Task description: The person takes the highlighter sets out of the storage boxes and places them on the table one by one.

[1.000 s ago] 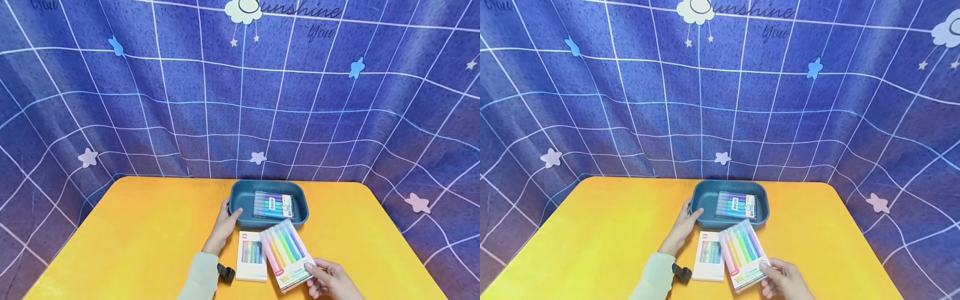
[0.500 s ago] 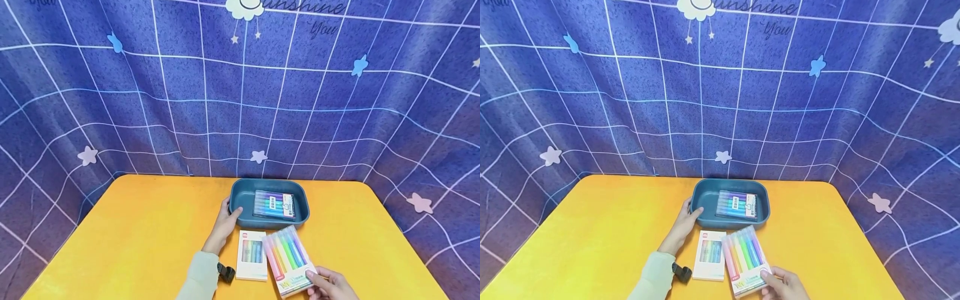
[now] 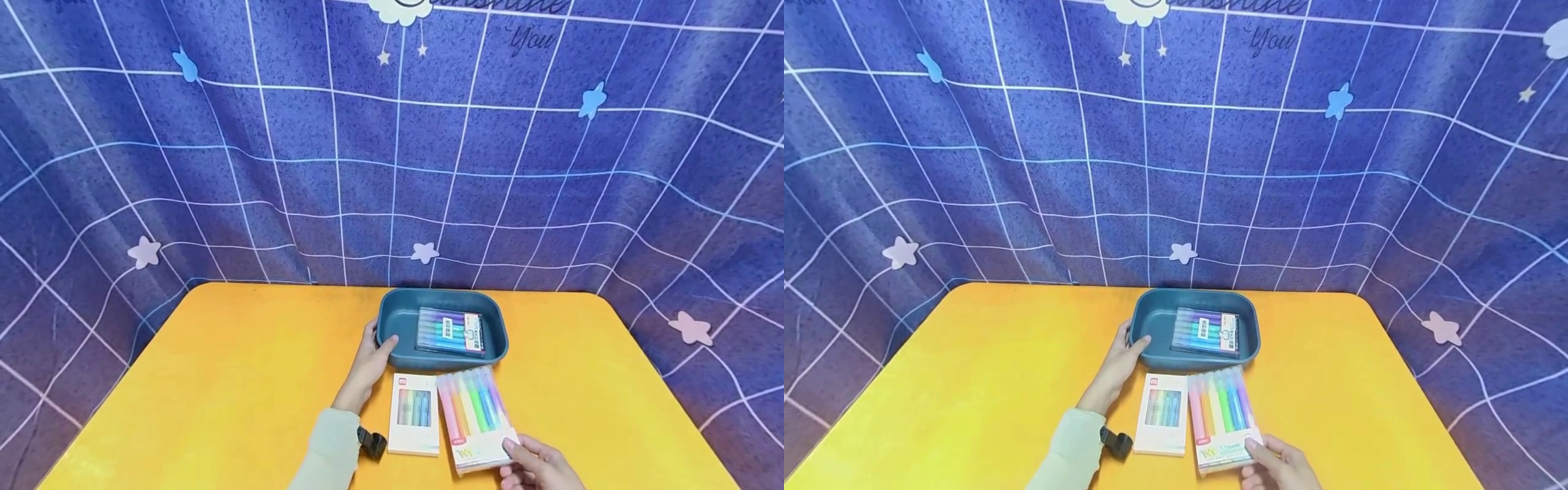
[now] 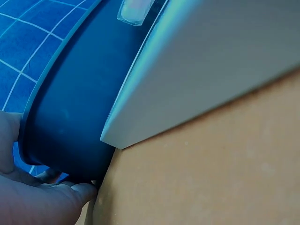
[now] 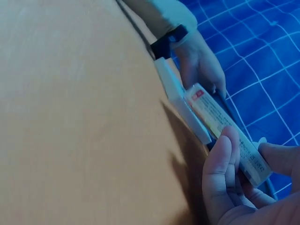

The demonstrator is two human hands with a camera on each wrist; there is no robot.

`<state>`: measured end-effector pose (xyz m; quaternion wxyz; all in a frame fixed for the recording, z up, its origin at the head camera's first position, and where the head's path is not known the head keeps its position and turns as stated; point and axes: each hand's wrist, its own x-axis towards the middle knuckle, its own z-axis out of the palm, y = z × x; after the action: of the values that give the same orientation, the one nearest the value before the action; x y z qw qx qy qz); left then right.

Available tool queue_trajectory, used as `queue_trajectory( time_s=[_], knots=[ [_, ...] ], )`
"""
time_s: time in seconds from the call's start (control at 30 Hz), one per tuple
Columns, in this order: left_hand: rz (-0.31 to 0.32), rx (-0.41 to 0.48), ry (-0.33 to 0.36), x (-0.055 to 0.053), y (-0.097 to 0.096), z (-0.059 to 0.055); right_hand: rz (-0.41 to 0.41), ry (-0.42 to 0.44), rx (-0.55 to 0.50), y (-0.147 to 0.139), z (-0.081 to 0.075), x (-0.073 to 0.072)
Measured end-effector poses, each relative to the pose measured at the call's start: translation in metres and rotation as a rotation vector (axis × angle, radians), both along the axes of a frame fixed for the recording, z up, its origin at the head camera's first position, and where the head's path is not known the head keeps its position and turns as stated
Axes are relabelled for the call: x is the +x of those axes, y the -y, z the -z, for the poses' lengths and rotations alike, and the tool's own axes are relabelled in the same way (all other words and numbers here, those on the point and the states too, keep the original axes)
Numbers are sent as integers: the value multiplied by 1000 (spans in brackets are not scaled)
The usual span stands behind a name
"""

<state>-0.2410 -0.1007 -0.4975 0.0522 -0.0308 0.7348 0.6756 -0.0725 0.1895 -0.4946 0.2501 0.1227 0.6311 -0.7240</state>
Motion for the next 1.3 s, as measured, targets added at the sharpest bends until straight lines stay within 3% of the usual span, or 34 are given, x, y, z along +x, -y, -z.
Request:
queue_trajectory(
  time_s=[0.23, 0.7, 0.83, 1.13, 1.3],
  knots=[
    [-2, 5, -1, 1, -1, -1, -10, 42, -40, 2, -1, -2],
    [-1, 5, -15, 0, -4, -3, 28, 45, -53, 7, 4, -1],
    [5, 5, -24, 1, -3, -4, 3, 24, -46, 8, 5, -2],
    [2, 2, -26, 0, -3, -6, -127, -85, 107, 5, 6, -2],
    [-12, -10, -17, 2, -4, -4, -102, -67, 252, 3, 4, -6]
  ],
)
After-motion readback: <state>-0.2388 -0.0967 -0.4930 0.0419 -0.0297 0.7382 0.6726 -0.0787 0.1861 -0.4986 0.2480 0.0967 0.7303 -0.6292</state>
